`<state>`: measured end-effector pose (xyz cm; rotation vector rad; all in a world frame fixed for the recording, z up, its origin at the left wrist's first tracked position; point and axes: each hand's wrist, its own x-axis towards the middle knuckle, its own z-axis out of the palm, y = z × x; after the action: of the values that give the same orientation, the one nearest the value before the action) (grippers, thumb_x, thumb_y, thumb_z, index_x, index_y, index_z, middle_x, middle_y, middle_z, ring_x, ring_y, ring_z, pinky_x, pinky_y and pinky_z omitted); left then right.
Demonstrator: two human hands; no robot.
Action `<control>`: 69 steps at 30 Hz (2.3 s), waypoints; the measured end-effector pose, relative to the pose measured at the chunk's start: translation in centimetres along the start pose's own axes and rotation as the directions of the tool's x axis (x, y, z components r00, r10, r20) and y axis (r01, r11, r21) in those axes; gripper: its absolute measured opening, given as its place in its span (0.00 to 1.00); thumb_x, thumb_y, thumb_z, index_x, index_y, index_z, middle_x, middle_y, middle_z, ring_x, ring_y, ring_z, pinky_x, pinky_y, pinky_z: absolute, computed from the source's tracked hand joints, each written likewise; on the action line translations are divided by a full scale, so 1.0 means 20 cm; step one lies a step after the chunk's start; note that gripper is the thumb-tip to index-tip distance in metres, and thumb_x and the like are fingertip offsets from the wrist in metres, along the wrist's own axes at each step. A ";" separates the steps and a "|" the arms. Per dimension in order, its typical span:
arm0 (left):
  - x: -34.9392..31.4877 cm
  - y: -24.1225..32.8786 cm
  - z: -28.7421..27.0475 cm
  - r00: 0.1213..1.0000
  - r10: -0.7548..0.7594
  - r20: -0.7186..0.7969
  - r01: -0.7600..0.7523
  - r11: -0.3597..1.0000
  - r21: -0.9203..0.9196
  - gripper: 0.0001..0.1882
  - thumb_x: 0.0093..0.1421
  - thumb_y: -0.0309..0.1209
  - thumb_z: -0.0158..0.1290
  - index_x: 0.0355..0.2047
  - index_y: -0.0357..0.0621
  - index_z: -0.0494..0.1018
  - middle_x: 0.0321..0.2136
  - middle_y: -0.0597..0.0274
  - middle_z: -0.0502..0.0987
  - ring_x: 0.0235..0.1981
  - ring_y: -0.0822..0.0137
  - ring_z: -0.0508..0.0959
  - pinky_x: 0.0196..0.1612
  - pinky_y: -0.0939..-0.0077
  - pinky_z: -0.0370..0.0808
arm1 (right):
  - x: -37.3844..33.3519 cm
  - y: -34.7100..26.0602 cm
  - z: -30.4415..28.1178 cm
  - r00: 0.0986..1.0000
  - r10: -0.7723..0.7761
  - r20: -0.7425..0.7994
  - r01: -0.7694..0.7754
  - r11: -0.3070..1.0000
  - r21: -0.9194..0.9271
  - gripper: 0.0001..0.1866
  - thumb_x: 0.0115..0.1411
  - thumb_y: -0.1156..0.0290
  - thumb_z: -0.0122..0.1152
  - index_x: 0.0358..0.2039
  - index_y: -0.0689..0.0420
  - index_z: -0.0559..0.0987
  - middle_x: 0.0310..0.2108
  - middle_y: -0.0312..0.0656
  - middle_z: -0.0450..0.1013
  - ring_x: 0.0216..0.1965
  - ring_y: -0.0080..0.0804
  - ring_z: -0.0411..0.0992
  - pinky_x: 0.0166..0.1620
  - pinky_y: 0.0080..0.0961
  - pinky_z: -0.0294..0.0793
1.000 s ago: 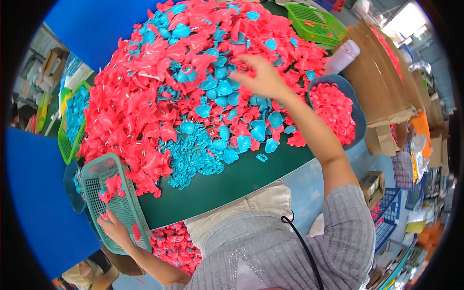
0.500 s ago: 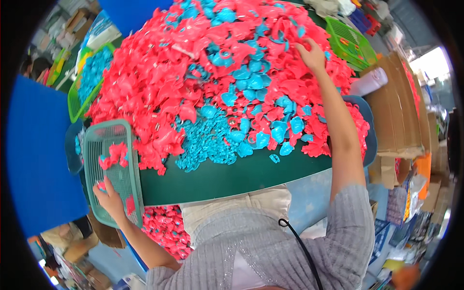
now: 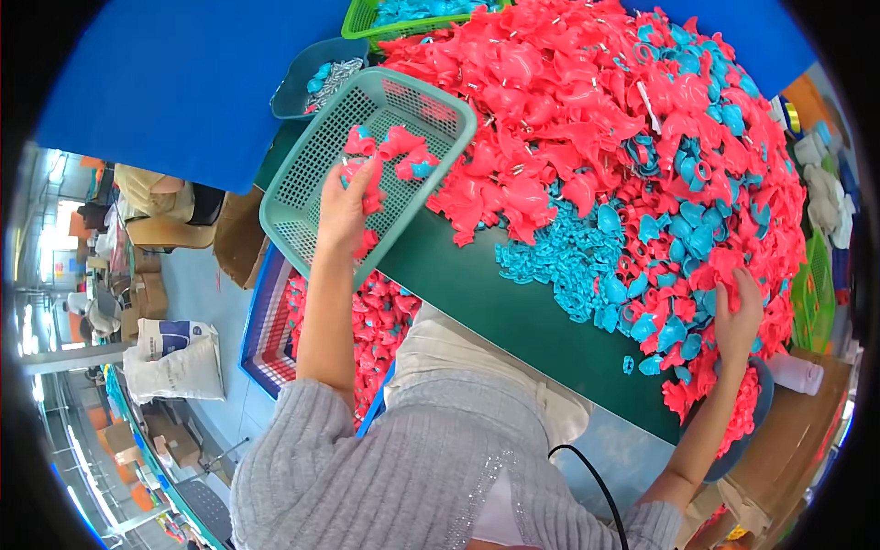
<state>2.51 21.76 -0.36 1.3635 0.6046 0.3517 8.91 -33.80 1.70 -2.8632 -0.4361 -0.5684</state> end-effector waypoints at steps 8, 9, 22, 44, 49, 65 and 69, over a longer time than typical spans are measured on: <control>0.01 -0.05 0.00 0.778 0.618 0.118 -0.489 0.477 0.730 0.16 0.56 0.32 0.56 0.39 0.35 0.67 0.26 0.50 0.75 0.27 0.56 0.77 0.32 0.63 0.72 | -0.10 -0.49 -0.02 0.943 0.273 -0.188 -0.141 0.843 0.518 0.14 0.58 0.79 0.57 0.46 0.64 0.76 0.37 0.45 0.76 0.39 0.29 0.74 0.45 0.25 0.72; 0.03 -0.06 -0.03 0.840 0.522 0.149 -0.392 0.392 0.832 0.18 0.57 0.34 0.55 0.42 0.37 0.66 0.30 0.48 0.75 0.33 0.55 0.77 0.37 0.63 0.72 | -0.11 -0.55 0.01 0.947 0.283 -0.151 -0.141 0.790 0.597 0.14 0.58 0.79 0.57 0.45 0.64 0.75 0.37 0.44 0.76 0.39 0.28 0.74 0.45 0.24 0.72; -0.36 -0.24 0.48 0.822 0.309 0.478 -0.492 0.809 0.323 0.10 0.60 0.27 0.53 0.40 0.34 0.73 0.35 0.54 0.77 0.31 0.68 0.77 0.36 0.76 0.74 | 0.32 -1.24 0.61 0.988 -0.145 0.044 0.096 0.824 0.558 0.24 0.49 0.64 0.67 0.47 0.58 0.76 0.43 0.48 0.74 0.43 0.47 0.72 0.46 0.38 0.70; -0.56 -0.52 0.60 0.729 -0.363 0.580 0.456 0.890 -0.017 0.13 0.62 0.27 0.51 0.45 0.39 0.64 0.33 0.51 0.77 0.32 0.67 0.79 0.32 0.75 0.77 | -0.05 -0.98 0.49 0.887 0.334 0.319 -0.452 0.490 0.745 0.11 0.56 0.72 0.61 0.40 0.59 0.79 0.42 0.41 0.75 0.43 0.28 0.72 0.44 0.25 0.71; -0.55 -0.52 0.59 0.753 -0.319 0.576 0.385 0.923 0.008 0.12 0.60 0.24 0.53 0.44 0.40 0.67 0.34 0.53 0.78 0.32 0.68 0.79 0.32 0.77 0.77 | 0.11 -0.94 0.73 0.995 -0.064 0.072 0.024 0.886 0.462 0.10 0.50 0.74 0.63 0.35 0.58 0.79 0.31 0.45 0.74 0.36 0.43 0.72 0.38 0.33 0.72; -0.58 -0.58 0.65 0.668 -0.407 0.622 0.351 0.910 0.218 0.11 0.60 0.27 0.53 0.43 0.38 0.69 0.25 0.64 0.74 0.21 0.76 0.73 0.21 0.83 0.69 | 0.07 -0.88 0.69 0.985 -0.058 0.162 0.000 0.941 0.337 0.11 0.48 0.73 0.64 0.34 0.57 0.78 0.31 0.43 0.72 0.37 0.46 0.71 0.39 0.39 0.71; -0.56 -0.61 0.63 0.693 -0.349 0.631 0.266 0.937 0.226 0.11 0.60 0.27 0.53 0.43 0.38 0.69 0.25 0.65 0.74 0.20 0.77 0.72 0.21 0.84 0.68 | 0.08 -0.86 0.68 0.966 -0.039 0.254 -0.046 0.945 0.323 0.07 0.48 0.75 0.63 0.30 0.57 0.78 0.28 0.43 0.70 0.35 0.46 0.71 0.38 0.40 0.71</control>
<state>-0.33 2.90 -8.99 1.3541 0.2376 -0.4571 9.45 -14.04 -7.83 -2.6185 -0.5109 -0.1036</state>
